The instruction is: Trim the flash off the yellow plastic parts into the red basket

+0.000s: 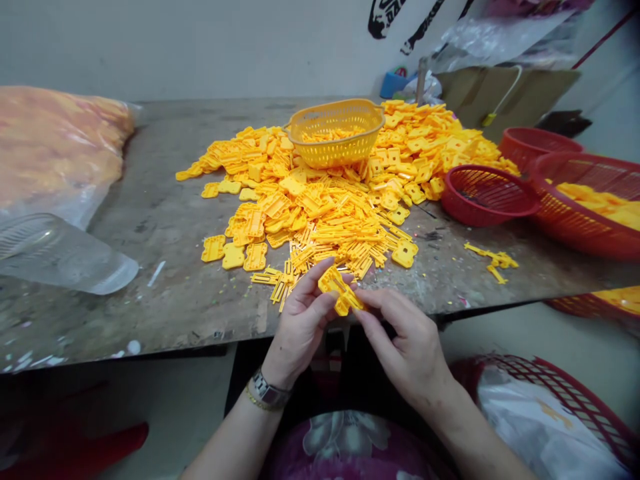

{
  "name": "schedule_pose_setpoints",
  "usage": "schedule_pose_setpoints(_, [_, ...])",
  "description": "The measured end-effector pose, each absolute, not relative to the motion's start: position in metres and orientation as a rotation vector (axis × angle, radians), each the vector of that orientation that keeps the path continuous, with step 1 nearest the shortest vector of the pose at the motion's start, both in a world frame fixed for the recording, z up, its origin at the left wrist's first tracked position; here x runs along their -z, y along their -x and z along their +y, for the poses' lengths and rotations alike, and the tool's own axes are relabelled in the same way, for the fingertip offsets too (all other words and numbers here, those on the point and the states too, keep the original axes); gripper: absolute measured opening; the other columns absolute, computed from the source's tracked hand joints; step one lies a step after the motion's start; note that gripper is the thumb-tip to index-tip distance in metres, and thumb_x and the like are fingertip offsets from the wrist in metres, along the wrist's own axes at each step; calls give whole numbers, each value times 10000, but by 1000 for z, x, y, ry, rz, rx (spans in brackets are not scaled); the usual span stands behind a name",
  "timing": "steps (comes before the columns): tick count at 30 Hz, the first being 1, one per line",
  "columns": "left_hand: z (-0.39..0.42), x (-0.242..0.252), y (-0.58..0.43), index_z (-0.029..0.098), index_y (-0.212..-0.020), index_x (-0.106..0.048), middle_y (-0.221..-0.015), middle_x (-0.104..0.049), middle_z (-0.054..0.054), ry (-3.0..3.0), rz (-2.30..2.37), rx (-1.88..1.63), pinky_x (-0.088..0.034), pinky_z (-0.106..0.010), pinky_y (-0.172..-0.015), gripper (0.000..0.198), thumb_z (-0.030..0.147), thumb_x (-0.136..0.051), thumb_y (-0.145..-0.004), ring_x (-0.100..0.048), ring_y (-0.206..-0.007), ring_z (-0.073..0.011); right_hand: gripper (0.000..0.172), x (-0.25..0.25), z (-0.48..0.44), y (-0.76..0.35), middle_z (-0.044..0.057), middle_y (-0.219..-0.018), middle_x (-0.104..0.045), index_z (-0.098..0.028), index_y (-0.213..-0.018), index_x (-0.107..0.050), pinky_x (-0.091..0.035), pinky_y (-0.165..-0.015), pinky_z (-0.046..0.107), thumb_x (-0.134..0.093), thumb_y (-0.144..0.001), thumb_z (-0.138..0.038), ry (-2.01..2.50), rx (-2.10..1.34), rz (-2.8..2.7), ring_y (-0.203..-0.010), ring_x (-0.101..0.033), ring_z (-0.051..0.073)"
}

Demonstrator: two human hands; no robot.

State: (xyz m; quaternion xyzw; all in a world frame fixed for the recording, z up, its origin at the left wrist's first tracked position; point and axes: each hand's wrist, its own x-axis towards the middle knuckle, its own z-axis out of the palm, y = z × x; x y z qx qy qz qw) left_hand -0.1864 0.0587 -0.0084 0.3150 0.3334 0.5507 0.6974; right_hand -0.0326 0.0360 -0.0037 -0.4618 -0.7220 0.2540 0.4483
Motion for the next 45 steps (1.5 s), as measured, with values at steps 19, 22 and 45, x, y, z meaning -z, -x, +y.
schedule_pose_setpoints(19, [58, 13, 186, 295, -1220, -590, -1115, -703, -42, -783, 742, -1183, -487, -319, -921, 415, 185, -636, -822, -650, -1020, -185, 228, 3, 35, 33, 69, -998, -657, -194, -1091, -611, -501, -825, 315, -543, -880, -141, 1165, -598, -1801, -930, -605, 173])
schedule_pose_setpoints(22, [58, 13, 187, 301, -1233, -581, -1149, -687, -47, -816, 736, -1158, -499, -304, -891, 418, 182, -622, -833, -640, -1042, -192, 225, 4, 35, 33, 74, -996, -659, -197, -1092, -607, -506, -827, 326, -539, -883, -147, 1168, -582, -1808, -926, -607, 178])
schedule_pose_setpoints(45, [46, 18, 178, 313, -1287, -507, -1269, -617, -58, -850, 868, -1187, -477, -377, -944, 367, 284, -495, -921, -549, -1189, -231, 209, 19, 30, 43, 101, -1000, -641, -176, -1087, -576, -514, -833, 366, -509, -892, -141, 1238, -381, -1892, -954, -601, 215])
